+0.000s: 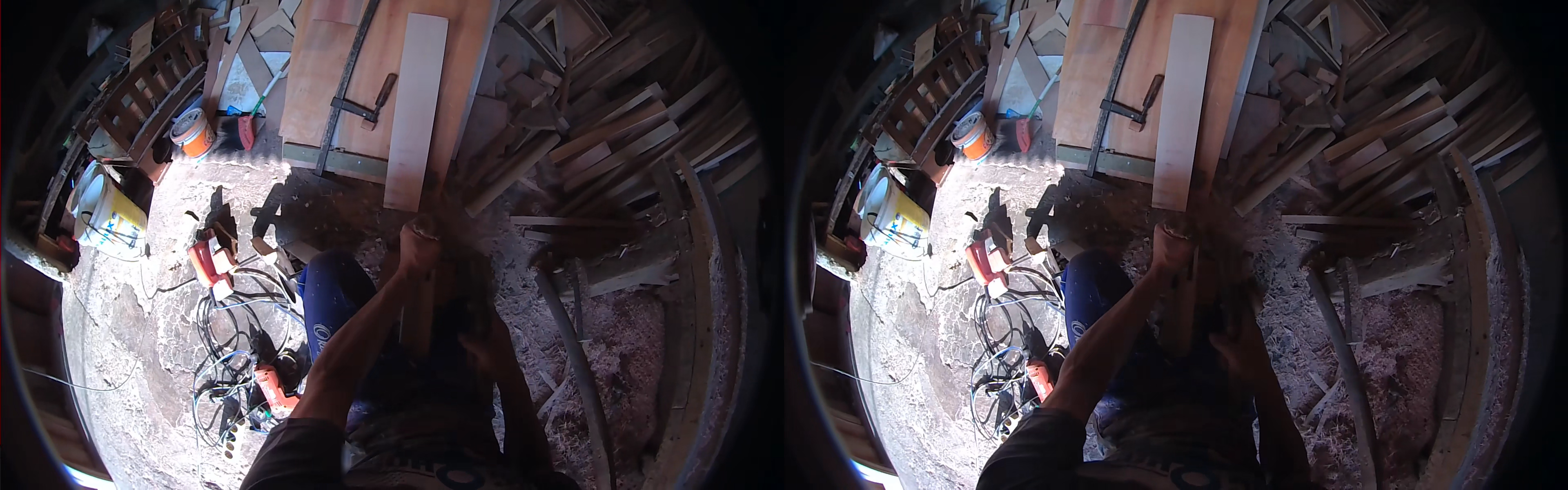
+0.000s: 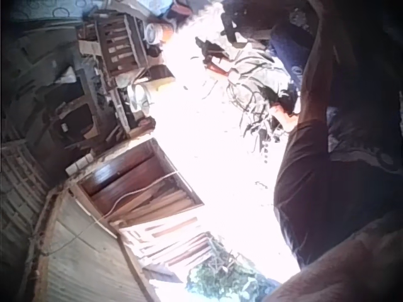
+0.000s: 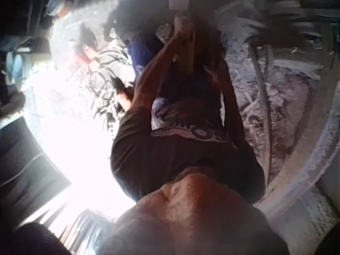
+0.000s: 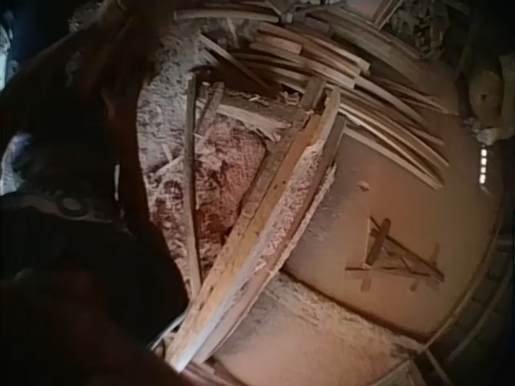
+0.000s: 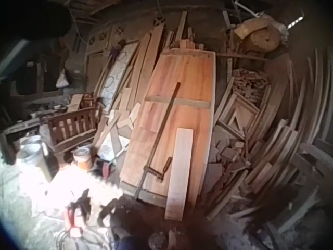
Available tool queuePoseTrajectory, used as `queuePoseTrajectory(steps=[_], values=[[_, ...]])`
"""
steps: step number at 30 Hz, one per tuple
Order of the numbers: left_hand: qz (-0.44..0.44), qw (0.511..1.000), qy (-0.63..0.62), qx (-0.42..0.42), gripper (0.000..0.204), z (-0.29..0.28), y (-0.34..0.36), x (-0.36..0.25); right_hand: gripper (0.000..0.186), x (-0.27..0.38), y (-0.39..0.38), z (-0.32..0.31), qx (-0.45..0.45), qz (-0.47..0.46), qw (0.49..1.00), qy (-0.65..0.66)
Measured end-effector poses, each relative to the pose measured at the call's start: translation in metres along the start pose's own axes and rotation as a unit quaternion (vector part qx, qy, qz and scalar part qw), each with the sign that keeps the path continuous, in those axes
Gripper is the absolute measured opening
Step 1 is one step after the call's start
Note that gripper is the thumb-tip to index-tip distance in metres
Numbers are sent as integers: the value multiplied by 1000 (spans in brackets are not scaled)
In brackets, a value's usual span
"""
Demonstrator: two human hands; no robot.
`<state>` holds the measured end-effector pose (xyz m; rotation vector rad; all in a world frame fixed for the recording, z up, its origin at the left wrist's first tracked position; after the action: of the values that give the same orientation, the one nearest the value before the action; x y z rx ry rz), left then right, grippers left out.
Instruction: The person shaves a piece of wood using an axe to shape it into a handle.
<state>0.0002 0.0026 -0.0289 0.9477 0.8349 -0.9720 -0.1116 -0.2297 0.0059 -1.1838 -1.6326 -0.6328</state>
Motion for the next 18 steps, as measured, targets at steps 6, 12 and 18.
queuePoseTrajectory(steps=[6,12,18], values=[[61,984,169,0,18,37,-26,-113,74,-24,-8,22,140,79,986,40],[307,861,393,-98,17,48,36,-278,66,-47,5,48,234,114,964,57],[156,974,123,-108,17,2,42,-182,68,-52,67,57,166,61,982,67]])
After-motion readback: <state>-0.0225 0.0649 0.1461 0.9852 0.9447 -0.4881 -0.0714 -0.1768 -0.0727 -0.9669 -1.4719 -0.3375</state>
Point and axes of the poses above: each hand's wrist, its own y-axis towards the middle knuckle, its own z-axis out of the palm, x = y × z, the point moved 7 cm from there along y, towards the middle knuckle, and after that the axes turned 4 degrees about -y, right-handed, at the moved point
